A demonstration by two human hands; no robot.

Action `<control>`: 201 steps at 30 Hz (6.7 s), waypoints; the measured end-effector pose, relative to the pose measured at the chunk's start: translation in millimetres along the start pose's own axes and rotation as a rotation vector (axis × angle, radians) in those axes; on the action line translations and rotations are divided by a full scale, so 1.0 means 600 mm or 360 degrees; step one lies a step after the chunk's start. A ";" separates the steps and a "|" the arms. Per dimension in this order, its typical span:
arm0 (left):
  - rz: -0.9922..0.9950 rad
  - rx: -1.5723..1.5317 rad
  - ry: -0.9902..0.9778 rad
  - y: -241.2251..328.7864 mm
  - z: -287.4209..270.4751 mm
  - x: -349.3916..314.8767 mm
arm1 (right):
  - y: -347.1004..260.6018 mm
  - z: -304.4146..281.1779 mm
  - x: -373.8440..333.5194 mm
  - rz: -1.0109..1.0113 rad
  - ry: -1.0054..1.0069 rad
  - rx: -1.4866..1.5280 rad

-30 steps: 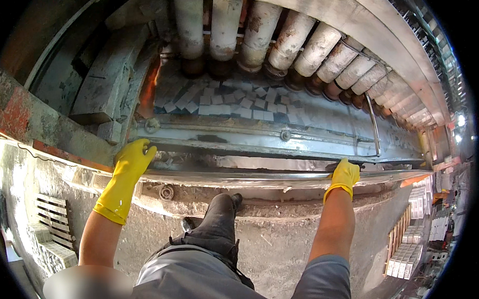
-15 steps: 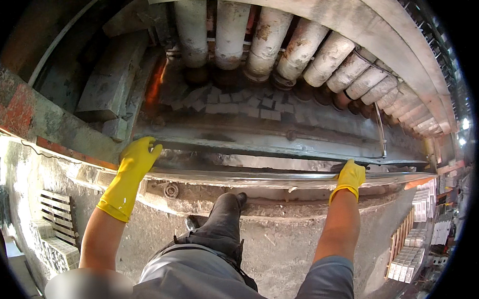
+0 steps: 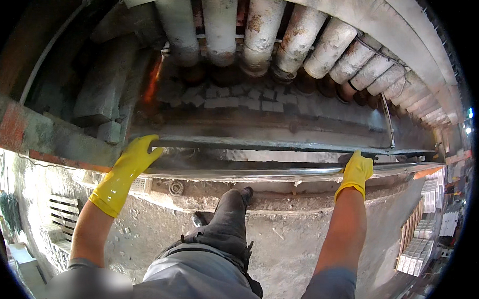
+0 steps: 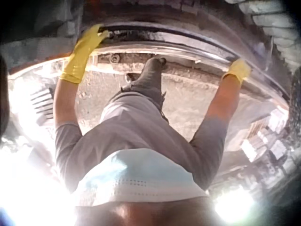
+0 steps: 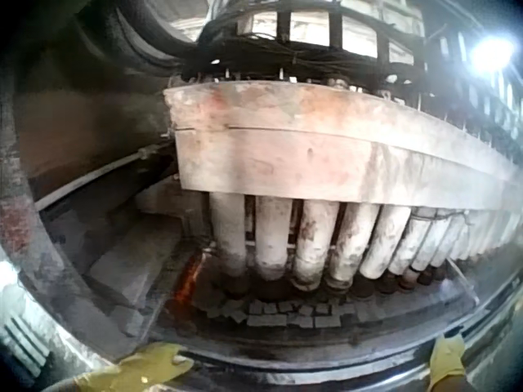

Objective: The person repeatedly places small white rectangular blocks into a rotating industrial machine. The blocks are fed into the machine's opening and carried by rotating rollers. The person uses both hands to handle the blocks and ensure they enter the machine.

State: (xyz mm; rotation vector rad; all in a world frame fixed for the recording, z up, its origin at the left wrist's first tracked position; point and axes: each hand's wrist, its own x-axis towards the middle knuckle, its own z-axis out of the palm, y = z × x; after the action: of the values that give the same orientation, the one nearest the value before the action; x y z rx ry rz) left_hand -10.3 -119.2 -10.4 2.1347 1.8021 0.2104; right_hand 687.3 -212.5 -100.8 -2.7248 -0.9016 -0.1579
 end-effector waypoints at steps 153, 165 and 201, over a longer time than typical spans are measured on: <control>-0.0435 0.0032 0.0811 0.035 0.045 -0.082 | 0.086 -0.084 0.071 0.0432 0.0092 0.0110; -0.0703 0.0072 0.0867 0.034 0.034 -0.041 | 0.073 -0.048 0.130 0.0204 -0.0072 -0.0051; -0.0754 0.0031 0.0772 0.044 -0.026 0.159 | -0.137 -0.032 0.221 0.0073 -0.0636 -0.0299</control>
State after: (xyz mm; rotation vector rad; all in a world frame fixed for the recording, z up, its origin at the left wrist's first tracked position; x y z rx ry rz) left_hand 26.5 -27.1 3.5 1.6921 2.5247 0.6304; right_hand 744.0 -78.7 -40.0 -3.0091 -0.9633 0.3405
